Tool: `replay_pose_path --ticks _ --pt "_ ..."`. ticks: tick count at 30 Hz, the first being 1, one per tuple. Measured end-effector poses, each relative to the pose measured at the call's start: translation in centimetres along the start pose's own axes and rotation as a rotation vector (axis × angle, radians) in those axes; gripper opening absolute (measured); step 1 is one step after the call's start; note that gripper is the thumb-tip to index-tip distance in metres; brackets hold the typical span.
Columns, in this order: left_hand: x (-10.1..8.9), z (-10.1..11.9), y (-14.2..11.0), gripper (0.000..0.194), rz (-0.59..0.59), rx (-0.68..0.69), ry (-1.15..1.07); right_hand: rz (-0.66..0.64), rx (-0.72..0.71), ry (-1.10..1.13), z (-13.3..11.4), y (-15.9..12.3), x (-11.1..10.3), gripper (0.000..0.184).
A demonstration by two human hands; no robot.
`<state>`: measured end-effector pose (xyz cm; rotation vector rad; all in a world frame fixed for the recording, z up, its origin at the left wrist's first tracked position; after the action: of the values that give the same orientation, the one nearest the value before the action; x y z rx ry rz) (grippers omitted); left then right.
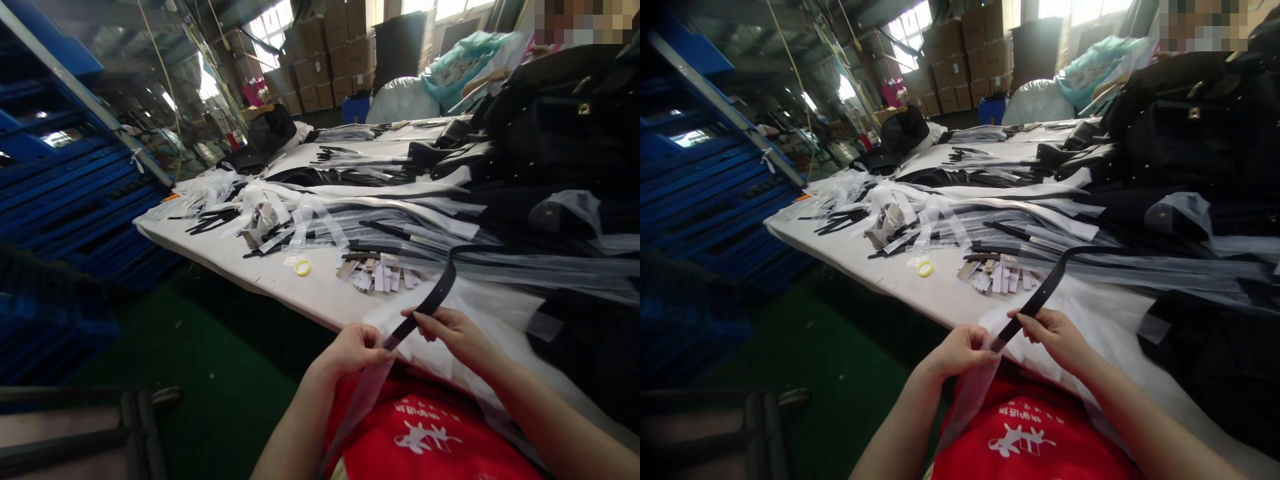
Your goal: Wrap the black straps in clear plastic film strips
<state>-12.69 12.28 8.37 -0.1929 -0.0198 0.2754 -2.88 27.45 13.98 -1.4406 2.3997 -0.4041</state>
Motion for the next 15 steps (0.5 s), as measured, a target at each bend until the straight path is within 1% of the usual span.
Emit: replay_pose_path --ticks 2,5,8,10,12,13,15 --pt "0.1 0.4 0.0 0.045 -0.01 0.023 0.028 -0.006 0.022 0.019 0.4 0.6 0.1 0.057" --pt "0.3 1.3 -0.1 0.044 0.004 0.07 0.049 -0.022 0.046 0.05 1.4 1.3 0.3 0.05" --pt "0.9 1.8 0.1 0.046 0.018 0.085 -0.018 -0.074 0.063 0.079 2.8 1.8 1.7 0.047" --pt "1.5 1.5 0.2 0.05 0.027 0.064 -0.098 -0.125 0.077 0.088 3.8 2.0 3.1 0.048" --pt "1.7 0.8 0.3 0.054 0.056 0.031 -0.151 -0.177 0.107 0.117 4.6 2.1 4.4 0.049" --pt "1.7 0.4 0.2 0.055 0.071 0.012 -0.152 -0.193 0.128 0.153 4.8 2.1 4.6 0.049" --pt "1.5 -0.4 -0.1 0.055 0.069 -0.026 -0.11 -0.189 0.178 0.285 4.9 2.2 4.2 0.052"
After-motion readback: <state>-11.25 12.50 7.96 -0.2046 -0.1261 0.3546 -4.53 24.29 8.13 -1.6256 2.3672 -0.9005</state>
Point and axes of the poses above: each hand's wrist, its own y-axis towards the middle knuckle, its own x-axis out of the palm, z = x × y, the point moved 8 cm from there along y, towards the middle knuckle, and after that the axes turned 14 degrees about x, right-handed, at the moved point
